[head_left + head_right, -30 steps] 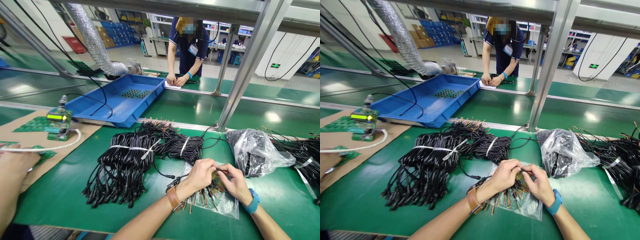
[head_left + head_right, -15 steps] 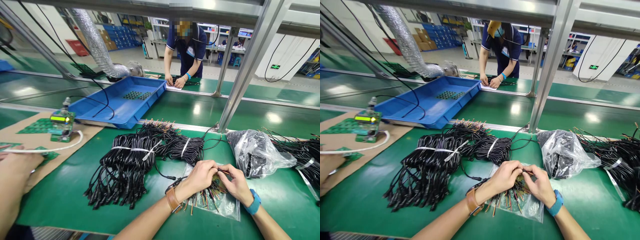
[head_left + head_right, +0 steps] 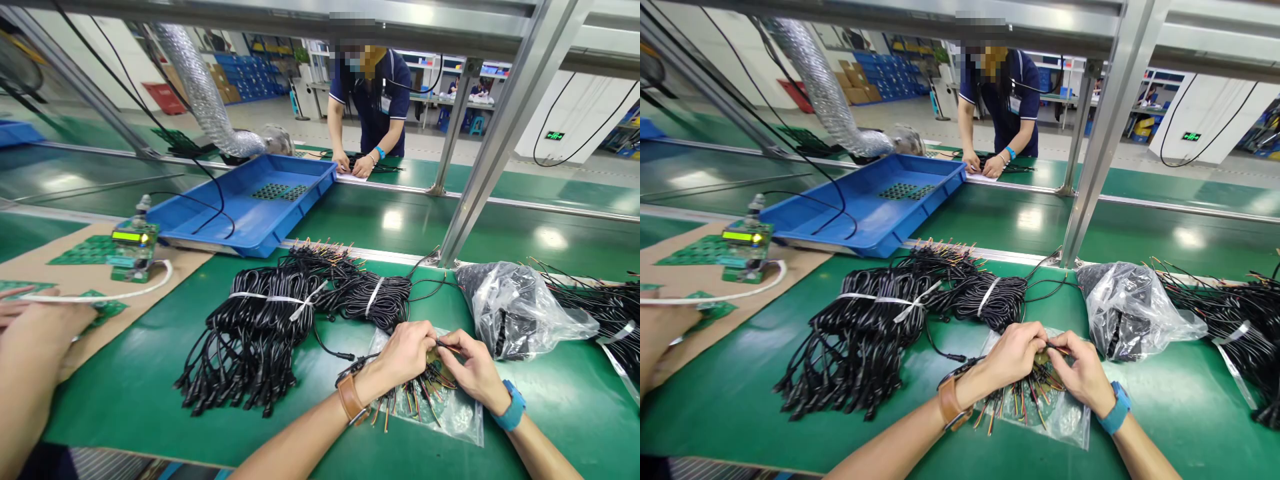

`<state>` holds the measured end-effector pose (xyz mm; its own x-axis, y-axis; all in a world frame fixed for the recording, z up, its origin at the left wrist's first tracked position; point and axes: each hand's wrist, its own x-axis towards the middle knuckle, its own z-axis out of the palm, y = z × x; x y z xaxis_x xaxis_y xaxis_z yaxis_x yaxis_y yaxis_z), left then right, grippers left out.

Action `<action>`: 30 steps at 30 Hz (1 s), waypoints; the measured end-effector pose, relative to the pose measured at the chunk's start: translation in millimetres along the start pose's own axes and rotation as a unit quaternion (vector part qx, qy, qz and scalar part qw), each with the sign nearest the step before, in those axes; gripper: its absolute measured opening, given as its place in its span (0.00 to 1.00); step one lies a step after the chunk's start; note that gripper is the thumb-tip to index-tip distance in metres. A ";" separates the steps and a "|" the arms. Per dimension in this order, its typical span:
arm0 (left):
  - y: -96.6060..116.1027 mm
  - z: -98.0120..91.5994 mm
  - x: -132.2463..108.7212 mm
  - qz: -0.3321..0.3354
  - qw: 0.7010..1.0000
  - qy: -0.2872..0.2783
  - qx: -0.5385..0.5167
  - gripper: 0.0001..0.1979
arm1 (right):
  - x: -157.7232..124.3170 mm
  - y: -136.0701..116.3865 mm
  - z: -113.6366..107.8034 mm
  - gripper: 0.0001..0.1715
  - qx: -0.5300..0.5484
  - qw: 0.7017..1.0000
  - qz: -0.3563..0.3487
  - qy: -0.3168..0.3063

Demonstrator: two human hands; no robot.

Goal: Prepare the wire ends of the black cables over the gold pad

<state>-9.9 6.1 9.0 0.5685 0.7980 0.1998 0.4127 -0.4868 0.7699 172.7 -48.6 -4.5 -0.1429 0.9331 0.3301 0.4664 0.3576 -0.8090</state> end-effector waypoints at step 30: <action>-1.9 -2.1 -1.5 0.055 0.998 0.006 0.039 0.12 | 4.2 -5.7 -1.3 0.08 -0.024 1.000 0.002 -0.013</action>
<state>-13.0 6.6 8.5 0.6046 0.7423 0.2888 0.4030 -0.5979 0.6929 170.6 -46.9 2.1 -0.1630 0.9353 0.3141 0.5087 0.3525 -0.7855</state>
